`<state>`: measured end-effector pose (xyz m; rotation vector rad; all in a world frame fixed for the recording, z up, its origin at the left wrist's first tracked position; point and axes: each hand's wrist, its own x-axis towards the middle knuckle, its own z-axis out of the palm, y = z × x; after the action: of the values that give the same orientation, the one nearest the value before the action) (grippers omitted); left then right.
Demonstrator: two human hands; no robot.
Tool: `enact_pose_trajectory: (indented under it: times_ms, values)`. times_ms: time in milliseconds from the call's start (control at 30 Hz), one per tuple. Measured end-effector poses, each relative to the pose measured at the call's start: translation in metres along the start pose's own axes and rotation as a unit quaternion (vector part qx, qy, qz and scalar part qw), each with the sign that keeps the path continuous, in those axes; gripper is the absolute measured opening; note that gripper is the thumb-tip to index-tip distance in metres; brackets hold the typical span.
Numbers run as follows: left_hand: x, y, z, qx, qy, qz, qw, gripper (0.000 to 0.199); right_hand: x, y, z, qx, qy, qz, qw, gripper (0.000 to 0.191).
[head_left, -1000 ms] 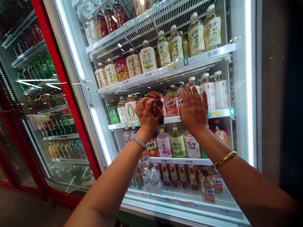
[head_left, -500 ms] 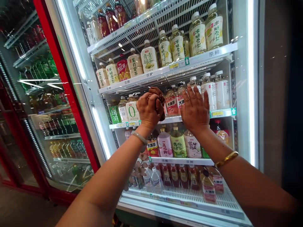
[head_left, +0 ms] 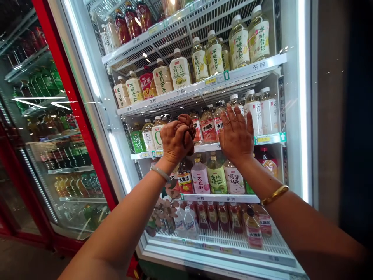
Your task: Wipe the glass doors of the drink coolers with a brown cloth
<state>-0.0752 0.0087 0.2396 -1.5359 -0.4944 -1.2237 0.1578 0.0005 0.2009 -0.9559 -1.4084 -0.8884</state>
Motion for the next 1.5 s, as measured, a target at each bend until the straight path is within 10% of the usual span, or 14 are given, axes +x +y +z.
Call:
enact_pose_trajectory:
  times_ms: [133,267,500,767,933,1233,1367,1500]
  values:
    - [-0.019,0.038,0.003,-0.029,-0.025,0.071,0.997,0.023,0.000,0.000,0.000,0.006,0.001,0.000,1.000,0.062]
    - [-0.008,0.024,0.005,-0.101,-0.088,0.223,0.966,0.021,0.000,0.000,-0.001,0.005,-0.001,-0.005,1.000,0.064]
    - [0.011,-0.014,0.006,-0.004,0.041,-0.123,0.992,0.025,0.000,-0.001,-0.001,-0.012,0.006,-0.007,1.000,0.059]
    - [-0.016,0.016,0.001,-0.012,-0.008,0.080,0.997,0.020,-0.002,-0.001,-0.001,-0.004,-0.006,-0.004,1.000,0.060]
    - [-0.011,0.012,0.000,-0.005,-0.003,0.076,0.997,0.020,0.010,-0.035,0.011,0.001,-0.010,0.053,0.999,0.062]
    - [-0.015,-0.029,-0.015,-0.045,-0.057,0.092,0.993,0.027,0.038,-0.088,0.039,0.066,-0.038,-0.087,0.993,0.049]
    - [-0.009,-0.056,-0.024,-0.018,-0.038,-0.038,0.998,0.021,0.032,-0.090,0.044,0.062,-0.043,-0.083,0.994,0.054]
    - [-0.021,-0.030,-0.022,0.012,0.008,-0.137,0.990,0.029,0.032,-0.093,0.044,0.065,-0.051,-0.075,0.994,0.059]
